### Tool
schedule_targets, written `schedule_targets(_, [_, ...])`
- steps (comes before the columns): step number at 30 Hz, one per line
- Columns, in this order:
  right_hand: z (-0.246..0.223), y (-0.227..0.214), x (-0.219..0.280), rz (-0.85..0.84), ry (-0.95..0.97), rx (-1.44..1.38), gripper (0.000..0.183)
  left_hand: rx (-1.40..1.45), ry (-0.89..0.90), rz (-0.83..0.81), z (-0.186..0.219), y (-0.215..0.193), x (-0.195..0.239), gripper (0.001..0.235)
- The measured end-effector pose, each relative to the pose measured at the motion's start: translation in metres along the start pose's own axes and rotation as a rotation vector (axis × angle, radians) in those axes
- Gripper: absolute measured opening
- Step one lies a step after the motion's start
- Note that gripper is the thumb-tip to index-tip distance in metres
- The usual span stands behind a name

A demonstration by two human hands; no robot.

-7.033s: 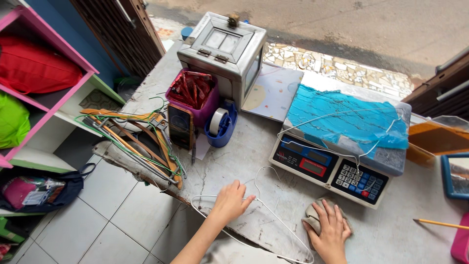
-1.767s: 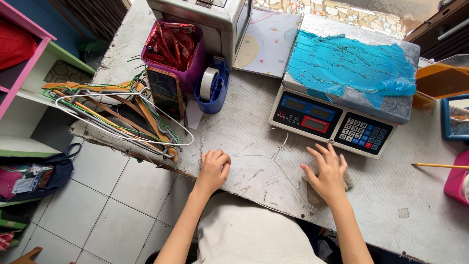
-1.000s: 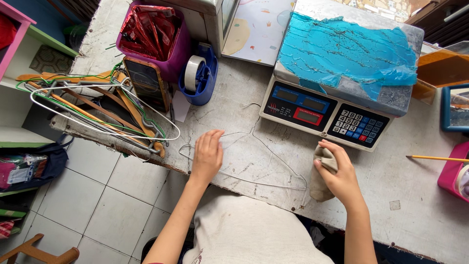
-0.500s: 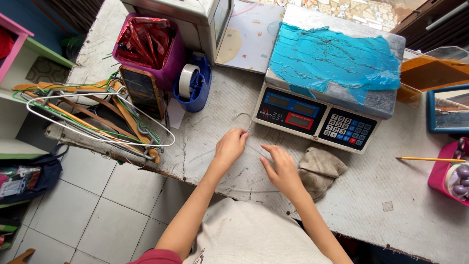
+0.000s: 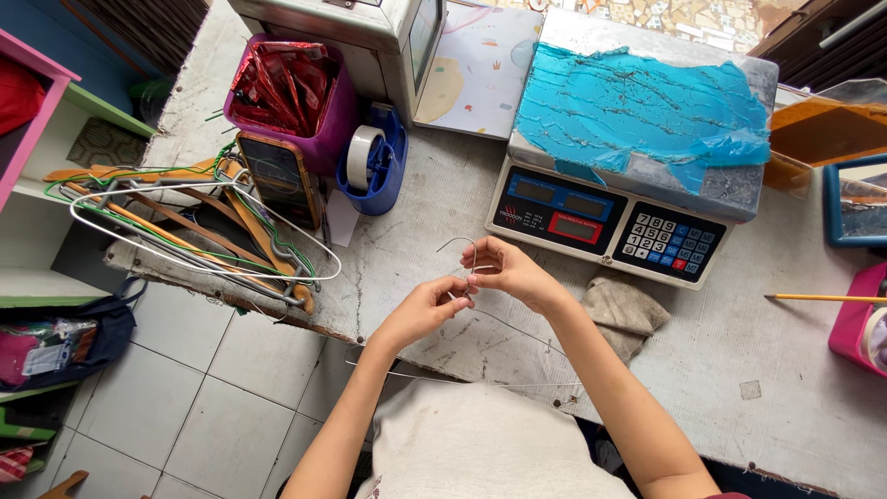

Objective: The person wipes several metal clothes hangers with a cloth on a cluttered counter. They handle each hanger one at a time, wiping the surface and then placing it aside. The person also wipes the counter surface between hangers.

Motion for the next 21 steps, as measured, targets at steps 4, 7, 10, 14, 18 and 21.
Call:
schedule_targets(4, [-0.006,-0.006,0.008,0.101,-0.070,0.193,0.037,-0.008,-0.003,0.010,-0.011,0.008,-0.011,0.029])
schedule_targets(7, [-0.011,-0.003,0.016,0.244,-0.135,0.394,0.037,0.010,0.054,0.004,-0.017,0.012,-0.017,0.026])
schedule_targets(10, [-0.017,0.002,0.024,0.364,-0.257,0.363,0.032,-0.066,0.174,0.065,-0.017,0.013,-0.016,0.020])
schedule_targets(14, [-0.025,0.013,0.040,0.512,-0.430,0.637,0.032,-0.240,0.465,0.180,0.000,0.010,-0.004,0.014])
schedule_targets(18, [-0.032,0.036,0.066,0.637,-0.697,0.873,0.029,-0.337,0.585,0.243,0.008,0.016,0.008,0.012])
schedule_targets(21, [-0.019,0.021,0.061,0.658,-0.461,0.778,0.036,-0.412,0.616,0.281,0.016,0.022,0.018,0.009])
Point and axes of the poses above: each hand's wrist, its own x-axis away from the middle knuckle, its own y-axis out of the palm, z = x × y, the point moved 8 cm from there along -x, towards the middle knuckle, and after that the axes turned 10 degrees about x, right-handed, at the moved point
